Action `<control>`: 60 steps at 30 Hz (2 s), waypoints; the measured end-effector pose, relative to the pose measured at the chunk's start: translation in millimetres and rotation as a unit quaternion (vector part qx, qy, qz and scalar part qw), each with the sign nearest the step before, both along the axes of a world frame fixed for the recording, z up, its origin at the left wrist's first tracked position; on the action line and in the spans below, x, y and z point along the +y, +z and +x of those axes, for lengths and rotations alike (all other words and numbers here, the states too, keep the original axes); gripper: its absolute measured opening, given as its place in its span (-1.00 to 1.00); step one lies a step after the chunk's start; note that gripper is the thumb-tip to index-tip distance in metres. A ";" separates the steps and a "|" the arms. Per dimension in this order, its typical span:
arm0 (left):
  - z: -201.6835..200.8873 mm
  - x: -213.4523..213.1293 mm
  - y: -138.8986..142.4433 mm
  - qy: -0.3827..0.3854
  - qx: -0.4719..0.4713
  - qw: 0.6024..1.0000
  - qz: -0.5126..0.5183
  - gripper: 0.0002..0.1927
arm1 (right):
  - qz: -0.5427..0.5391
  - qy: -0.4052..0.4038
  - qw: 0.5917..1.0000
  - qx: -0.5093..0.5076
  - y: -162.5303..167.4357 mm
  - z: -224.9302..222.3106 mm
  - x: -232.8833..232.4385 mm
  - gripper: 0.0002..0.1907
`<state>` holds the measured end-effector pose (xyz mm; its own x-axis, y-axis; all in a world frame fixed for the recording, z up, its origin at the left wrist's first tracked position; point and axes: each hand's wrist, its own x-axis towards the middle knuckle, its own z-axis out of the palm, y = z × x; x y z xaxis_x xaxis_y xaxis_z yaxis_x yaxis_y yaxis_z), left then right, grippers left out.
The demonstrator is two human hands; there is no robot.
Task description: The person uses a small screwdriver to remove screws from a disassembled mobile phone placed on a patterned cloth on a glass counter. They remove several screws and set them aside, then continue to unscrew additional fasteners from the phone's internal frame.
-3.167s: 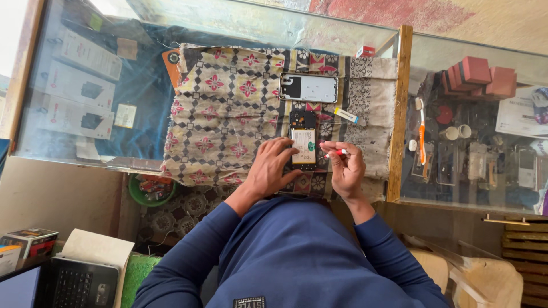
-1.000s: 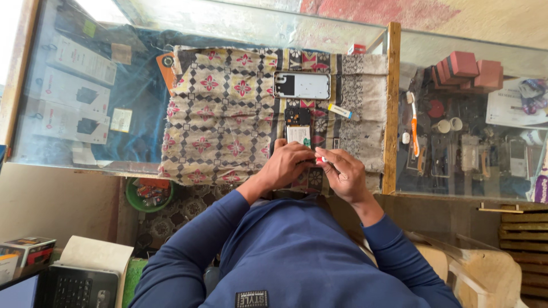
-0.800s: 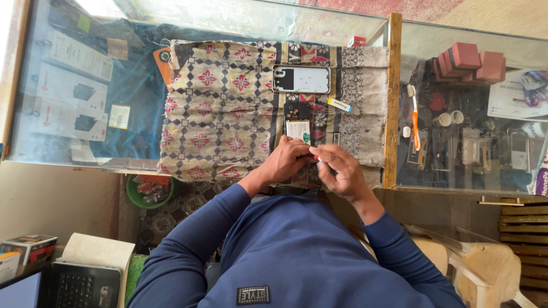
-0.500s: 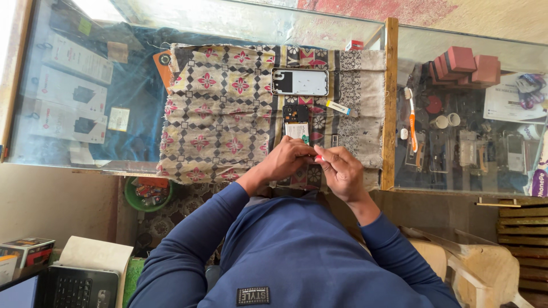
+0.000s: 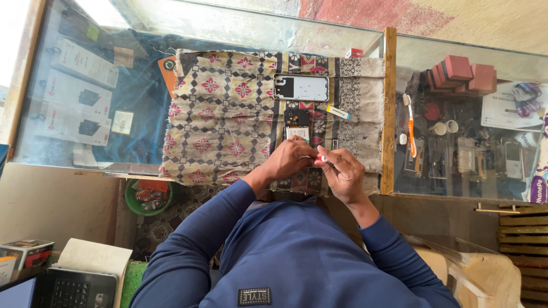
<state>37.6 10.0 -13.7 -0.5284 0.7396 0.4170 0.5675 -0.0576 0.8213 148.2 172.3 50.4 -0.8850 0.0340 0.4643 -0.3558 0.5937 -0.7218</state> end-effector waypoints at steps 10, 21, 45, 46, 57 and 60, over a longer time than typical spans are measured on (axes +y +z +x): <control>-1.6 4.1 -10.0 -0.028 0.016 0.999 -0.031 -0.79 | 0.070 0.001 0.997 0.024 5.1 -0.6 7.9 -0.64; 9.0 14.7 -10.9 0.072 0.009 0.994 -0.082 -0.67 | 0.021 0.062 0.998 -0.008 -2.6 -1.9 11.7 -0.63; -5.2 -9.5 9.1 0.086 0.044 0.985 -0.141 -0.87 | 0.015 0.068 0.996 -0.053 7.1 -6.6 19.6 -0.58; -3.6 -10.3 10.2 0.091 0.058 0.983 -0.149 -0.87 | 0.007 0.077 0.996 -0.043 6.9 -6.6 19.5 -0.57; 6.2 6.2 8.6 0.058 0.163 0.963 -0.209 -0.92 | -0.003 0.050 0.998 -0.028 10.7 -4.9 12.2 -0.62; 2.3 11.7 11.0 0.036 0.207 0.942 -0.261 -0.93 | -0.038 0.039 0.998 -0.032 13.0 -4.2 11.0 -0.66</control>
